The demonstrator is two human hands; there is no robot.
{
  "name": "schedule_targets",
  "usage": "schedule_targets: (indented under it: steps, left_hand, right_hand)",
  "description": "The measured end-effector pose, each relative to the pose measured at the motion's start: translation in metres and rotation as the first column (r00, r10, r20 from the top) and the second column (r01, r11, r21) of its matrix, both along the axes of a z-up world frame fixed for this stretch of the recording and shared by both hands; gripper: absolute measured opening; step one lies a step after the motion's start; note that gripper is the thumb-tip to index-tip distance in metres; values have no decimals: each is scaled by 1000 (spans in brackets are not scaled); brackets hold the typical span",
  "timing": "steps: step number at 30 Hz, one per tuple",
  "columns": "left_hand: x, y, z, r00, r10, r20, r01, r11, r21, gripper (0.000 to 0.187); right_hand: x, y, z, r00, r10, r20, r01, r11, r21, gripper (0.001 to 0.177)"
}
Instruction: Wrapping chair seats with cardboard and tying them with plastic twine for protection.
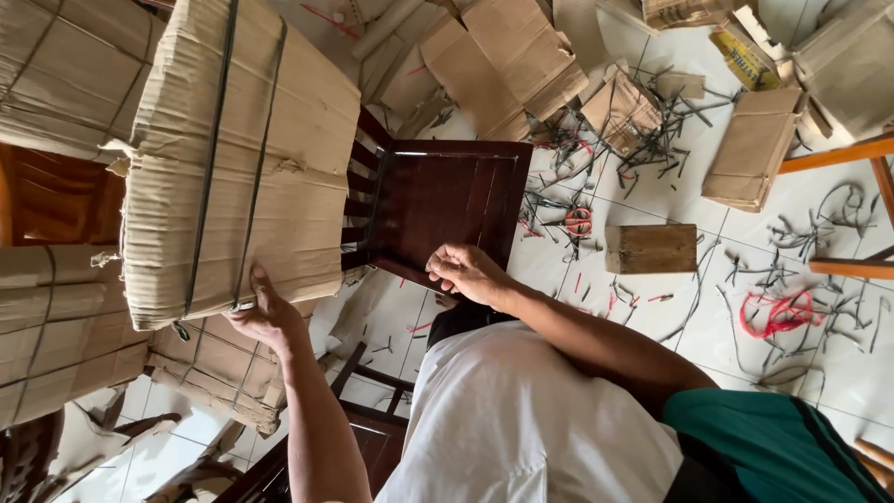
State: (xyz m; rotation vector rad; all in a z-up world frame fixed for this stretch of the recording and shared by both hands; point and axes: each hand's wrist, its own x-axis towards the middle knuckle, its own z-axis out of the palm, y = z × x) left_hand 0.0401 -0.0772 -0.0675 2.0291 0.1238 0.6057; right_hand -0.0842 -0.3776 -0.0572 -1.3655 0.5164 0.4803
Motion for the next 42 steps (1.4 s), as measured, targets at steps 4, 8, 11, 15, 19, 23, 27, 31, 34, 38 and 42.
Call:
schedule_targets:
  steps: [4,8,11,15,19,23,27,31,34,38,42]
  left_hand:
    - [-13,-34,21,999,48,19,-45,991,-126,39]
    - [-14,-7,-20,999,37,-17,-39,994,-104,47]
    - [-11,19,-54,998,57,0,-57,996,-70,44]
    - [-7,19,-59,998,51,-20,-52,997,-56,63]
    - [-27,4,-76,941,234,-244,-250,967,-38,106]
    - [-56,-70,-56,899,333,-283,-425,819,-386,90]
    - [-116,-99,-138,864,-5,-504,-422,538,-729,61]
    - [-168,-188,-128,339,-291,-895,60,956,-288,46]
    - [-192,-221,-156,273,-338,-901,239,931,-276,54]
    - [-200,-249,-152,268,-405,-874,314,894,-319,55]
    - [-199,-247,-157,248,-398,-883,338,890,-306,55]
  right_hand:
    - [-1,4,3,999,13,-45,-14,1000,-22,20]
    - [-2,7,4,997,-6,-80,5,1000,-14,21]
    - [-4,6,3,996,-23,-92,23,1000,-5,21]
    - [-5,-14,13,998,-26,-51,26,1000,-1,22]
    - [-5,-33,-20,999,35,21,-36,999,27,25]
    - [-22,-82,-1,989,93,117,-94,995,9,18]
    - [-56,-122,-21,999,33,18,-33,999,15,21]
    - [-89,-151,-45,997,-29,-71,33,998,53,23]
    - [-105,-161,-62,996,-18,-84,22,999,47,24]
    - [-116,-171,-68,996,-41,-78,44,998,40,23]
    - [-124,-183,-56,992,-95,-77,101,992,72,23]
